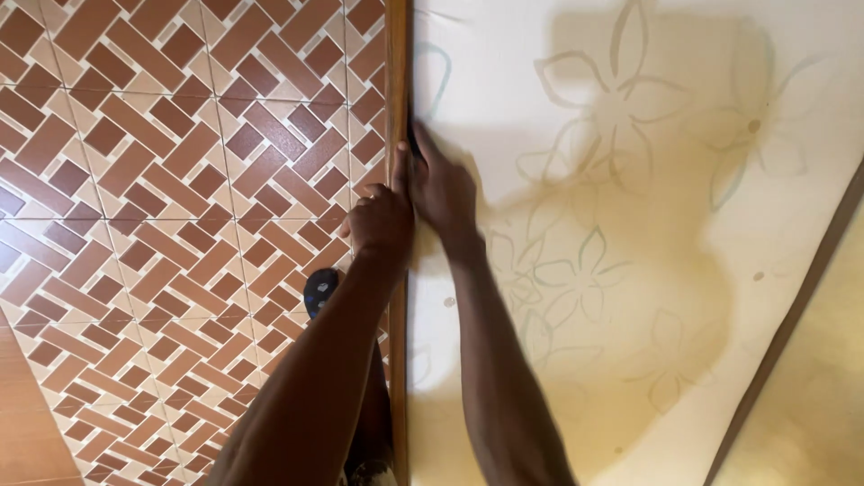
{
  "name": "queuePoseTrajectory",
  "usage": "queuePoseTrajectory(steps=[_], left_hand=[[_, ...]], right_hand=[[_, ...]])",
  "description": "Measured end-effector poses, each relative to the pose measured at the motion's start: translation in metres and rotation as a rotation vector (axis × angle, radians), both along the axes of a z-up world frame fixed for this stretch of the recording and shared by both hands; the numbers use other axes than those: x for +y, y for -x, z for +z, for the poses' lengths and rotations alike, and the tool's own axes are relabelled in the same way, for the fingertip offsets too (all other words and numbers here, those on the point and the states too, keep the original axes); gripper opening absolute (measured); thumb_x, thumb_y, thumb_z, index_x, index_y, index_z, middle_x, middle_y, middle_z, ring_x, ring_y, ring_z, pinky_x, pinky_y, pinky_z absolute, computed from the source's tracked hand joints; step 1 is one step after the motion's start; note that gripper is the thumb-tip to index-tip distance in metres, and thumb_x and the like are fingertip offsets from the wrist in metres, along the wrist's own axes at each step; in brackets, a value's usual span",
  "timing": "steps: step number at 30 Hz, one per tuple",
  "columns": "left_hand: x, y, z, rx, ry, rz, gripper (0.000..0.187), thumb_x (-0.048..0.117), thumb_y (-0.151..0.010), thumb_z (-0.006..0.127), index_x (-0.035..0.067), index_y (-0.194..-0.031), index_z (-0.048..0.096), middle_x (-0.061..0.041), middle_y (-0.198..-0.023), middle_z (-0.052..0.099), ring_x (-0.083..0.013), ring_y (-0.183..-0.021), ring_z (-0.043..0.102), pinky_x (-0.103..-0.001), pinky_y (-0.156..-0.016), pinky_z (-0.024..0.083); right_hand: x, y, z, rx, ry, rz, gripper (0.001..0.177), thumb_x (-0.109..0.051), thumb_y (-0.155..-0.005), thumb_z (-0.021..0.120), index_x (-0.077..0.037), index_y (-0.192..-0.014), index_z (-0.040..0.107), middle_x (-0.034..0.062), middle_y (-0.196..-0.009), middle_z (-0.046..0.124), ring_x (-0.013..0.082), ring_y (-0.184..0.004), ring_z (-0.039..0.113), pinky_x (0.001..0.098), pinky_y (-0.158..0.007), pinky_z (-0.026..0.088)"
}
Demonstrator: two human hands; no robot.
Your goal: Brushing the edges and surface of a mattress with a small tool.
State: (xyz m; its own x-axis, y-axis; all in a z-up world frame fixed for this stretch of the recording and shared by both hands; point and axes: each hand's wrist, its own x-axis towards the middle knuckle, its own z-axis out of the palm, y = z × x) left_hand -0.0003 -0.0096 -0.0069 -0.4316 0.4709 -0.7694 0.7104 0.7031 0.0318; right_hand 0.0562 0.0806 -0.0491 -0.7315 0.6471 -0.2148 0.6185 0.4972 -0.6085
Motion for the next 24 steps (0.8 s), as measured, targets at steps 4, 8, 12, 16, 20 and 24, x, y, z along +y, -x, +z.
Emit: queuePoseTrajectory(steps=[4, 8, 12, 16, 20, 24], left_hand=[[0.000, 0.002, 0.004, -0.005, 0.031, -0.007, 0.106, 0.027, -0.097, 0.060, 0.015, -0.159, -0.025, -0.033, -0.145, 0.049, -0.0442, -0.101, 0.071, -0.058, -0.067, 0.062], [0.002, -0.002, 0.004, -0.018, 0.005, 0.042, 0.097, 0.035, -0.105, 0.053, 0.017, -0.157, -0.027, -0.035, -0.142, 0.051, -0.0465, -0.099, 0.071, -0.061, -0.065, 0.061], [0.000, 0.000, -0.012, -0.025, -0.013, 0.102, 0.093, 0.041, -0.107, 0.049, 0.021, -0.156, -0.027, -0.038, -0.138, 0.051, -0.0486, -0.098, 0.070, -0.063, -0.069, 0.060], [0.001, -0.004, -0.001, 0.008, 0.004, 0.027, 0.108, 0.037, -0.098, 0.061, 0.015, -0.159, -0.025, -0.035, -0.141, 0.053, -0.0444, -0.101, 0.071, -0.063, -0.073, 0.061], [0.005, 0.000, -0.001, 0.031, 0.010, 0.065, 0.107, 0.034, -0.099, 0.063, 0.020, -0.158, -0.025, -0.034, -0.140, 0.053, -0.0448, -0.101, 0.071, -0.062, -0.071, 0.061], [0.009, 0.005, 0.018, -0.040, 0.032, 0.112, 0.116, 0.039, -0.091, 0.068, 0.018, -0.158, -0.024, -0.036, -0.141, 0.050, -0.0468, -0.106, 0.067, -0.063, -0.072, 0.059]], right_hand=[[0.033, 0.031, -0.014, 0.006, -0.049, 0.162, 0.054, -0.020, -0.095, 0.057, -0.020, -0.149, 0.051, 0.0157, -0.082, 0.074, 0.0392, -0.074, 0.071, 0.0523, -0.066, 0.055], [0.007, -0.022, 0.026, -0.003, 0.065, 0.182, 0.057, -0.020, -0.100, 0.055, -0.019, -0.156, 0.041, 0.0202, -0.071, 0.068, 0.0420, -0.064, 0.066, 0.0539, -0.061, 0.051], [-0.033, -0.079, 0.047, -0.195, 0.076, 0.178, 0.060, -0.021, -0.102, 0.054, -0.024, -0.159, 0.039, 0.0216, -0.068, 0.066, 0.0423, -0.056, 0.064, 0.0537, -0.056, 0.050], [-0.050, -0.081, 0.023, -0.309, 0.130, 0.201, 0.062, -0.021, -0.102, 0.054, -0.025, -0.161, 0.037, 0.0217, -0.065, 0.066, 0.0434, -0.058, 0.064, 0.0560, -0.058, 0.049], [-0.038, -0.066, 0.000, -0.066, 0.218, 0.213, 0.072, -0.023, -0.091, 0.063, -0.020, -0.158, 0.039, 0.0208, -0.072, 0.069, 0.0434, -0.061, 0.065, 0.0564, -0.056, 0.051], [-0.093, -0.116, 0.008, -0.273, 0.090, 0.146, 0.057, -0.022, -0.101, 0.058, -0.017, -0.155, 0.041, 0.0202, -0.066, 0.065, 0.0402, -0.059, 0.065, 0.0529, -0.059, 0.051]])
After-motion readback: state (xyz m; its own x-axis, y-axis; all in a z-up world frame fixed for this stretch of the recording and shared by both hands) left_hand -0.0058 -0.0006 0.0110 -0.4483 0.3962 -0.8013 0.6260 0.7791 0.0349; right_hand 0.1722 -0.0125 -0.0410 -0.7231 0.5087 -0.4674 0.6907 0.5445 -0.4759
